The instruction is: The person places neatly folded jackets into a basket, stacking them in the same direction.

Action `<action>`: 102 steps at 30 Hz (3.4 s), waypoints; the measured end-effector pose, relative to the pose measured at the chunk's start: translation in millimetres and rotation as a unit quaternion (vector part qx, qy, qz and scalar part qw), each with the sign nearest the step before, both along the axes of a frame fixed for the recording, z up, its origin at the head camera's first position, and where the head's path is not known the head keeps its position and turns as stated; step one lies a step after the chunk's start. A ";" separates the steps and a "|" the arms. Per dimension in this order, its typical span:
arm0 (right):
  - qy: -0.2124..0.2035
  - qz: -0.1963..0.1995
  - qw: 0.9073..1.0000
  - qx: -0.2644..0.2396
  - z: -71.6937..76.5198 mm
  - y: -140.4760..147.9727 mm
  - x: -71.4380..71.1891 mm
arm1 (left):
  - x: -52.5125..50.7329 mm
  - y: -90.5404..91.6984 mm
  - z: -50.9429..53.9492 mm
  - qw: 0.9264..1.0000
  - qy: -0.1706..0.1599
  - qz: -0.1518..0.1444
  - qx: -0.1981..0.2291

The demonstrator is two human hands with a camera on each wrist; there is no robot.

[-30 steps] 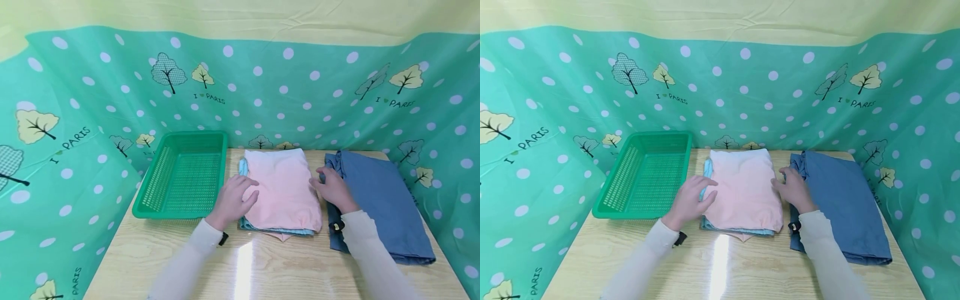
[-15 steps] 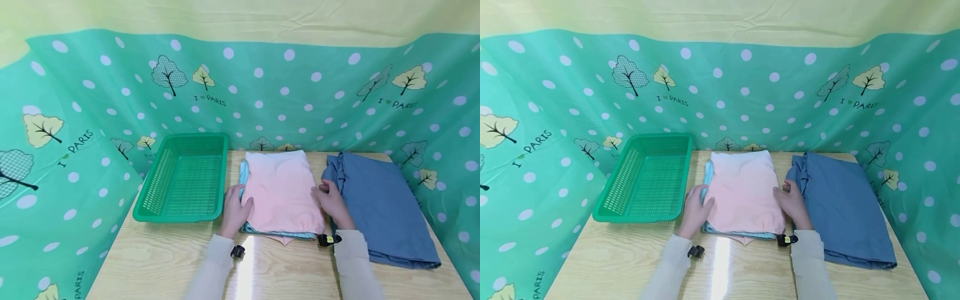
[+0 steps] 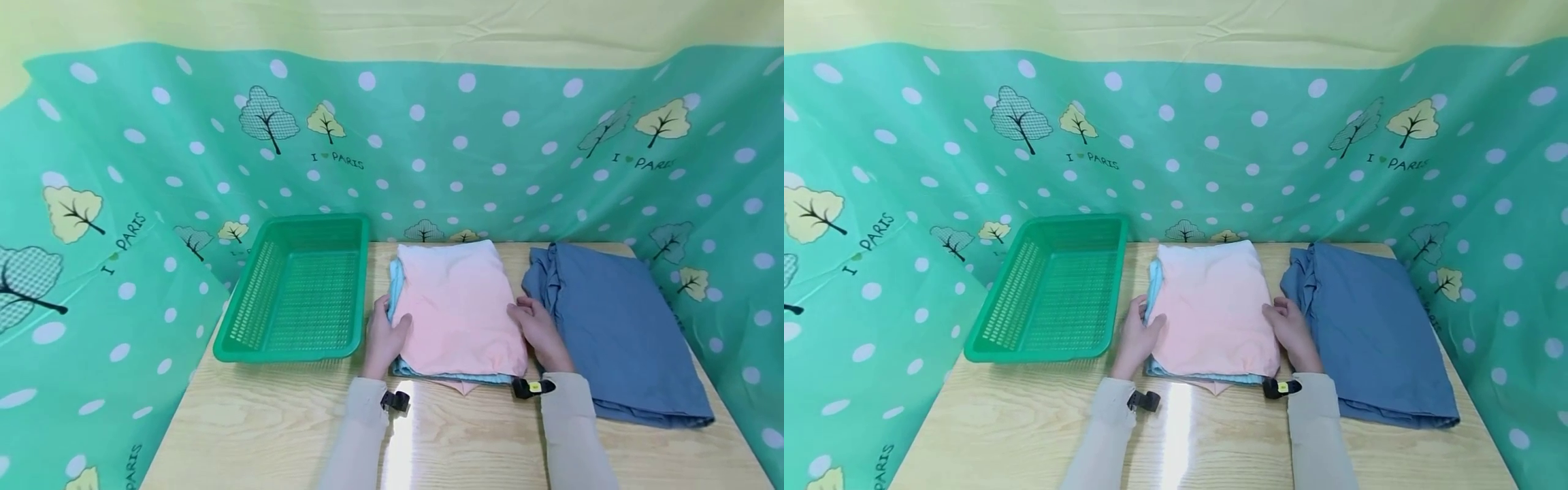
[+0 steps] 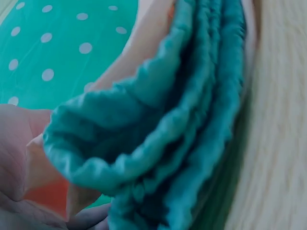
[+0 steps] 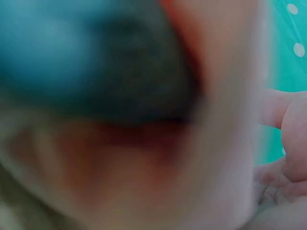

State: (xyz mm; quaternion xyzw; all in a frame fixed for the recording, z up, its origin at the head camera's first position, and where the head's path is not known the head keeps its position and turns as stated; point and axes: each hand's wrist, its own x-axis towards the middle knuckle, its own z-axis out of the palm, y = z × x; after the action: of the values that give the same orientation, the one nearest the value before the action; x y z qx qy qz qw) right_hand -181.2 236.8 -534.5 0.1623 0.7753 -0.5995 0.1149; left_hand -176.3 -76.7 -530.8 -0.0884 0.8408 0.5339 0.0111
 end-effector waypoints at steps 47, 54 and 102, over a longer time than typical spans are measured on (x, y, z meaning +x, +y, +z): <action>-0.005 0.076 0.997 0.024 -12.5 -16.9 0.4 | -16.2 15.5 -17.3 0.981 -0.077 -0.046 0.170; 0.008 0.101 0.994 0.029 -12.3 -18.4 0.6 | -13.7 16.9 -21.3 0.978 -0.062 -0.072 0.188; 0.192 0.159 0.967 0.058 43.1 -36.1 22.3 | 16.1 6.9 47.8 0.987 0.051 -0.108 0.103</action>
State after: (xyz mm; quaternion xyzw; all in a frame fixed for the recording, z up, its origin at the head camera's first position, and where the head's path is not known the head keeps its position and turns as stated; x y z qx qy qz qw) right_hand -158.8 200.7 -491.4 -0.0747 0.8319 -0.5477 0.0480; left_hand -160.2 -69.8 -483.0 0.0320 0.7851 0.6175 0.0350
